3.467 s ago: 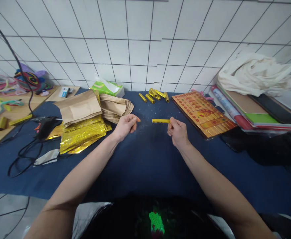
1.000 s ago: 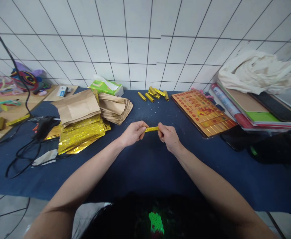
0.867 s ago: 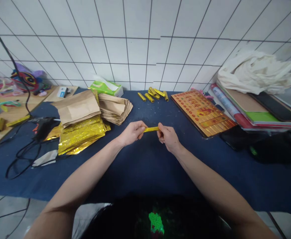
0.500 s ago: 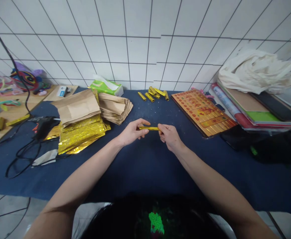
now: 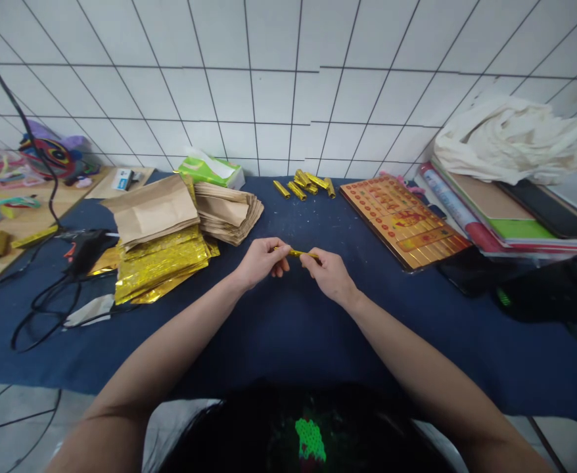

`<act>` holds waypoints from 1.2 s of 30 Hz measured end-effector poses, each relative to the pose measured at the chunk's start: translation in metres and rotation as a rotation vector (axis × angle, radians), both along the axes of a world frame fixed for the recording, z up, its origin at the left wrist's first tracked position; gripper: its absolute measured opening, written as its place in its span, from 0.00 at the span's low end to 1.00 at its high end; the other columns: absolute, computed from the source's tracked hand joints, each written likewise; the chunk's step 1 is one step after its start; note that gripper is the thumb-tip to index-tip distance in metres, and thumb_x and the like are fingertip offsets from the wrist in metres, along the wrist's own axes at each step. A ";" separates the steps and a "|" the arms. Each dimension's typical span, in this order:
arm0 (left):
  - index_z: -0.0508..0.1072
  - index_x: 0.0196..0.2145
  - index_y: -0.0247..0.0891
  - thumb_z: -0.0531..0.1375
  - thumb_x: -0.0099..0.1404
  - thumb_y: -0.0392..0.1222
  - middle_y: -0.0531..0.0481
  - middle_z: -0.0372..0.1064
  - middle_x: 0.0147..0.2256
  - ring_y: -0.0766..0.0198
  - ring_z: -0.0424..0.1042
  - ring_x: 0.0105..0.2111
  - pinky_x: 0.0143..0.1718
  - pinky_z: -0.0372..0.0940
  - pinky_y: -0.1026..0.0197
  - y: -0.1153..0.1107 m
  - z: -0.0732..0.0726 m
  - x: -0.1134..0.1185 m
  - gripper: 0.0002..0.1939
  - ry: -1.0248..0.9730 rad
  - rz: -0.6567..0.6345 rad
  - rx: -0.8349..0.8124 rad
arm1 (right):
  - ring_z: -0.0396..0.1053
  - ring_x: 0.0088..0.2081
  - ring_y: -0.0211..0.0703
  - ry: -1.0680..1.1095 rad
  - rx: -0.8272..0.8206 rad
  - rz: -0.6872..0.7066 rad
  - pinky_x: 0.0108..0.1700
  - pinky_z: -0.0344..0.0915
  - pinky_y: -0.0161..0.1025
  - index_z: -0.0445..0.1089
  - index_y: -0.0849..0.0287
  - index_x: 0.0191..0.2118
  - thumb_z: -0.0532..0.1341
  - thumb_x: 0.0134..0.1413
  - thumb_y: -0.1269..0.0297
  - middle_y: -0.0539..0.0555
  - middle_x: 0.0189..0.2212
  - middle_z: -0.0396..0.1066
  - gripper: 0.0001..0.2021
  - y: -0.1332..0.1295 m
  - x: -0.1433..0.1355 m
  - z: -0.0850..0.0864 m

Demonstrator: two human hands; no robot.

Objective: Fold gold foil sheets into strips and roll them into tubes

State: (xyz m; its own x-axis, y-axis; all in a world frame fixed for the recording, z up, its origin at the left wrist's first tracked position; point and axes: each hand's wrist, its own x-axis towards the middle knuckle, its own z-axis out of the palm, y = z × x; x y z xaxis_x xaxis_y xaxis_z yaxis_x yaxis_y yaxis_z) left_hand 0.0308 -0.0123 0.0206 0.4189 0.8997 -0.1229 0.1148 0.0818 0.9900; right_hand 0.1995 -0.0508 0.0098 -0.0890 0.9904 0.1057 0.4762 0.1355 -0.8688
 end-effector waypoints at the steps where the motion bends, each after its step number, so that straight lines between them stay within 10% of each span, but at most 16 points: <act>1: 0.66 0.26 0.33 0.58 0.57 0.46 0.54 0.67 0.17 0.73 0.63 0.13 0.14 0.55 0.71 0.000 -0.001 0.000 0.12 0.015 -0.013 0.014 | 0.53 0.19 0.32 0.008 -0.011 0.013 0.24 0.50 0.34 0.62 0.59 0.21 0.52 0.54 0.53 0.45 0.15 0.55 0.18 0.000 0.000 0.000; 36: 0.66 0.24 0.32 0.57 0.60 0.49 0.53 0.65 0.15 0.75 0.58 0.11 0.12 0.52 0.72 0.003 0.007 -0.009 0.16 0.046 -0.205 0.004 | 0.45 0.13 0.27 0.224 -0.242 0.249 0.17 0.41 0.30 0.66 0.61 0.26 0.54 0.51 0.56 0.40 0.10 0.50 0.14 0.005 0.008 0.007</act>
State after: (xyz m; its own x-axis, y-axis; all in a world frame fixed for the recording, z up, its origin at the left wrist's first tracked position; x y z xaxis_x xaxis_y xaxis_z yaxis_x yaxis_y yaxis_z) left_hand 0.0221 -0.0096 0.0279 0.5876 0.7964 -0.1429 0.1735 0.0485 0.9836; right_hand 0.2071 -0.0457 0.0166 -0.3301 0.9402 -0.0840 0.2504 0.0014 -0.9681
